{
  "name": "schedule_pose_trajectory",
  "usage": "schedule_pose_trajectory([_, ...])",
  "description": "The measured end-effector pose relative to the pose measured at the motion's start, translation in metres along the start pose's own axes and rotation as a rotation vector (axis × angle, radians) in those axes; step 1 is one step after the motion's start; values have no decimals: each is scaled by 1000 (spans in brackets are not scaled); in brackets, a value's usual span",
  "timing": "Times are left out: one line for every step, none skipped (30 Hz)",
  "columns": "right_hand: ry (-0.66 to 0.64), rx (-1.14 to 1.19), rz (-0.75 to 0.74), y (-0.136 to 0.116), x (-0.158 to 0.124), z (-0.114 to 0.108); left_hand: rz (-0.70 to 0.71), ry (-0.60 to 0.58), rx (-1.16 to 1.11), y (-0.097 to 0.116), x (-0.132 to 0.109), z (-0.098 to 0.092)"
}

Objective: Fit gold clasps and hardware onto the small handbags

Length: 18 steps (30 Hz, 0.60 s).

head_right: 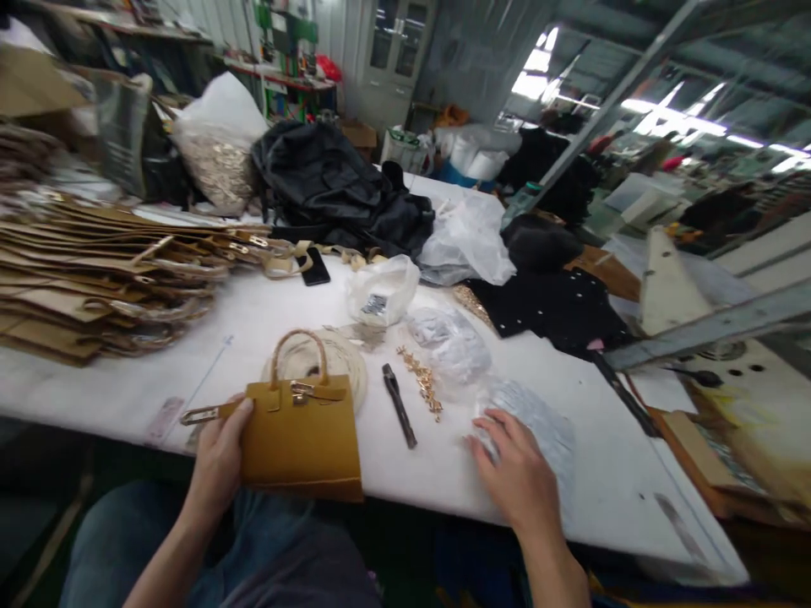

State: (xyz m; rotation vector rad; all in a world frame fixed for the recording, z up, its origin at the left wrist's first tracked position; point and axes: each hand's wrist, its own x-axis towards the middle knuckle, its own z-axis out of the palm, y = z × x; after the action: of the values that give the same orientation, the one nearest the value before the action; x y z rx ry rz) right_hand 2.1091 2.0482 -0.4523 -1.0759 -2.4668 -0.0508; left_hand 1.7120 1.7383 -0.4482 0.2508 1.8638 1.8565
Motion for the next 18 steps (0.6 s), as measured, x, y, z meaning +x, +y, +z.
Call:
schedule_pose_trajectory([0, -8, -14, -5, 4, -1, 17, -33, -21, 3, -1, -3])
schedule_pose_trajectory([9, -3, -30, -12, 10, -1, 36, -64, -38, 5, -1, -6])
schedule_pose_trajectory([24, 12, -50, -21, 17, -2, 52, -87, -54, 6, 0, -8])
schedule_pose_trajectory([38, 33, -73, -32, 25, -2, 67, -100, -65, 7, 1, -10])
schedule_pose_trajectory([52, 56, -99, -43, 34, -3, 79, -112, -73, 6, 3, -12])
schedule_pose_trajectory([68, 78, -121, -56, 43, -3, 89, -127, -82, 6, 5, -12])
schedule_pose_trajectory([83, 97, -134, -70, 53, -4, 99, -142, -91, 5, 6, -13])
schedule_pose_trajectory([95, 111, -139, -83, 62, -5, 108, -158, -98, 5, 7, -13])
schedule_pose_trajectory([100, 118, -137, -96, 70, -5, 111, -171, -105, 4, 7, -14])
schedule_pose_trajectory([98, 120, -132, -108, 77, -6, 107, -179, -115, 3, 6, -15])
schedule_pose_trajectory([90, 118, -122, -117, 83, -6, 92, -183, -129, 2, 5, -17])
schedule_pose_trajectory([79, 115, -104, -123, 88, -6, 70, -181, -144, 0, 4, -19])
schedule_pose_trajectory([79, 119, -80, -126, 92, -5, 44, -176, -156, -3, 3, -21])
schedule_pose_trajectory([87, 122, -50, -127, 95, -5, 27, -169, -159, -6, 4, -23])
schedule_pose_trajectory([105, 126, -20, -125, 96, -5, 21, -159, -154, -10, 5, -25])
schedule_pose_trajectory([129, 129, 6, -122, 97, -6, 20, -148, -142, -13, 8, -26])
schedule_pose_trajectory([153, 131, 28, -117, 97, -7, 15, -137, -131, -16, 10, -26])
schedule_pose_trajectory([176, 131, 45, -113, 96, -9, 6, -129, -122, -18, 13, -26])
